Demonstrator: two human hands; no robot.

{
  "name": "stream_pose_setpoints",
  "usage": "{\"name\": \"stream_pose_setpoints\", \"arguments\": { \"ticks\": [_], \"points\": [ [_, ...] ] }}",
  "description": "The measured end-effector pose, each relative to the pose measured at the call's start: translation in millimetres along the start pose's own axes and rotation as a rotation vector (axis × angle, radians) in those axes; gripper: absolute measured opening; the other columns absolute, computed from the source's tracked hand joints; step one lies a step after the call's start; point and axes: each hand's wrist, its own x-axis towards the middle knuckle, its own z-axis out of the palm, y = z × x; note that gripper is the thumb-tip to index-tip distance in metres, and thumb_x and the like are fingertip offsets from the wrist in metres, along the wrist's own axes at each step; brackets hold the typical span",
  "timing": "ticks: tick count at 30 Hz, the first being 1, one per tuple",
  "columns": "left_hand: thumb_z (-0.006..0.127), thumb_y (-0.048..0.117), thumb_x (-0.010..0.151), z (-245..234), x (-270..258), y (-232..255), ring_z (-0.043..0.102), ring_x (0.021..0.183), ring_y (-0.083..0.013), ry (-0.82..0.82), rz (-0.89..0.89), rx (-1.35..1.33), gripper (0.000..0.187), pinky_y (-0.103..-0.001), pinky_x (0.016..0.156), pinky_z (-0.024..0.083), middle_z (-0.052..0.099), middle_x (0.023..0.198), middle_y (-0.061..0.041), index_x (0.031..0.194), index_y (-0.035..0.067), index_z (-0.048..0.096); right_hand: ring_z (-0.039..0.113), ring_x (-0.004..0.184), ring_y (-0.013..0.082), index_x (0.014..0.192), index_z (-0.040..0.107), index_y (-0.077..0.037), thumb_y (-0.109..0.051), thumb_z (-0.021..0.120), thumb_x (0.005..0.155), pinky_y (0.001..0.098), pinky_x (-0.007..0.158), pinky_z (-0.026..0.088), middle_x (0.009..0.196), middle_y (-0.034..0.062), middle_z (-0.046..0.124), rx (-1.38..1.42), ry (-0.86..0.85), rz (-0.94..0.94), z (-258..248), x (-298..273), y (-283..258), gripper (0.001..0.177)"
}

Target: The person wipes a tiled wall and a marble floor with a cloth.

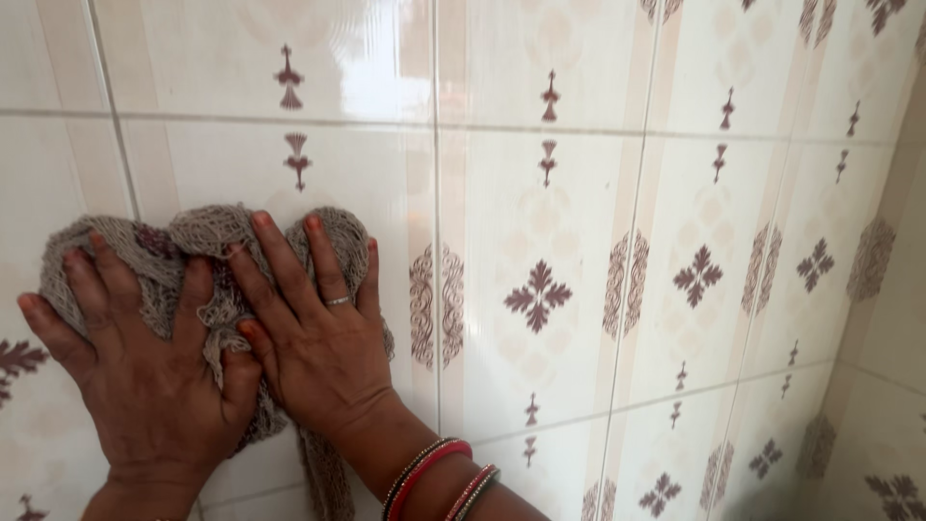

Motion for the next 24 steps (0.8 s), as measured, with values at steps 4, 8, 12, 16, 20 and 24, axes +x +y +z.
{"name": "stream_pose_setpoints", "arguments": {
  "ticks": [4, 8, 12, 16, 20, 24],
  "points": [
    [0.033, 0.046, 0.103, 4.7, 37.4, 12.5, 0.013, 0.149, -0.0607, 0.037, 0.024, -0.012, 0.064, -0.079, 0.114, -0.003, 0.026, 0.152, -0.048, 0.140, -0.002, 0.053, 0.014, 0.165, 0.0311, 0.161, 0.040, -0.022, -0.037, 0.048, 0.108, 0.0673, 0.131, 0.002, 0.174, 0.0016, 0.022, -0.032, 0.023, -0.003, -15.3, 33.3, 19.0, 0.055],
    [0.033, 0.045, 0.102, 20.8, 76.2, 33.1, 0.011, 0.151, -0.0594, 0.068, 0.040, -0.059, 0.063, -0.078, 0.115, -0.004, 0.024, 0.156, -0.046, 0.143, 0.001, 0.051, 0.016, 0.165, 0.0305, 0.161, 0.039, -0.024, -0.034, 0.048, 0.109, 0.0648, 0.134, 0.006, 0.174, 0.0007, 0.023, -0.105, 0.086, 0.013, -33.3, 58.8, 49.2, 0.054],
    [0.035, 0.045, 0.098, 41.4, 113.8, 59.4, 0.009, 0.153, -0.0570, 0.094, 0.073, -0.123, 0.064, -0.076, 0.118, -0.005, 0.020, 0.160, -0.043, 0.146, 0.005, 0.050, 0.016, 0.165, 0.0316, 0.162, 0.038, -0.023, -0.031, 0.047, 0.109, 0.0647, 0.133, 0.010, 0.174, 0.0014, 0.022, -0.173, 0.150, 0.015, -51.7, 78.8, 90.6, 0.054],
    [0.039, 0.043, 0.096, 59.8, 140.3, 89.1, 0.010, 0.153, -0.0562, 0.085, 0.120, -0.166, 0.064, -0.076, 0.119, -0.004, 0.020, 0.161, -0.041, 0.147, 0.006, 0.050, 0.015, 0.165, 0.0322, 0.163, 0.037, -0.024, -0.030, 0.044, 0.111, 0.0633, 0.134, 0.011, 0.175, 0.0010, 0.021, -0.184, 0.218, 0.074, -62.8, 84.9, 126.8, 0.053],
    [0.042, 0.041, 0.095, 76.2, 149.9, 116.3, 0.012, 0.154, -0.0548, 0.081, 0.170, -0.192, 0.062, -0.075, 0.120, -0.002, 0.020, 0.164, -0.038, 0.147, 0.008, 0.051, 0.015, 0.165, 0.0316, 0.162, 0.037, -0.026, -0.030, 0.041, 0.112, 0.0606, 0.134, 0.011, 0.175, 0.0000, 0.021, -0.177, 0.260, 0.150, -72.7, 74.7, 153.6, 0.051],
    [0.042, 0.044, 0.097, 94.9, 144.9, 136.5, 0.013, 0.155, -0.0528, 0.053, 0.203, -0.191, 0.063, -0.073, 0.122, -0.001, 0.020, 0.165, -0.037, 0.149, 0.010, 0.051, 0.014, 0.165, 0.0339, 0.163, 0.035, -0.022, -0.027, 0.040, 0.112, 0.0614, 0.132, 0.012, 0.175, 0.0027, 0.021, -0.175, 0.269, 0.195, -82.2, 54.1, 172.0, 0.051]
  ]
}}
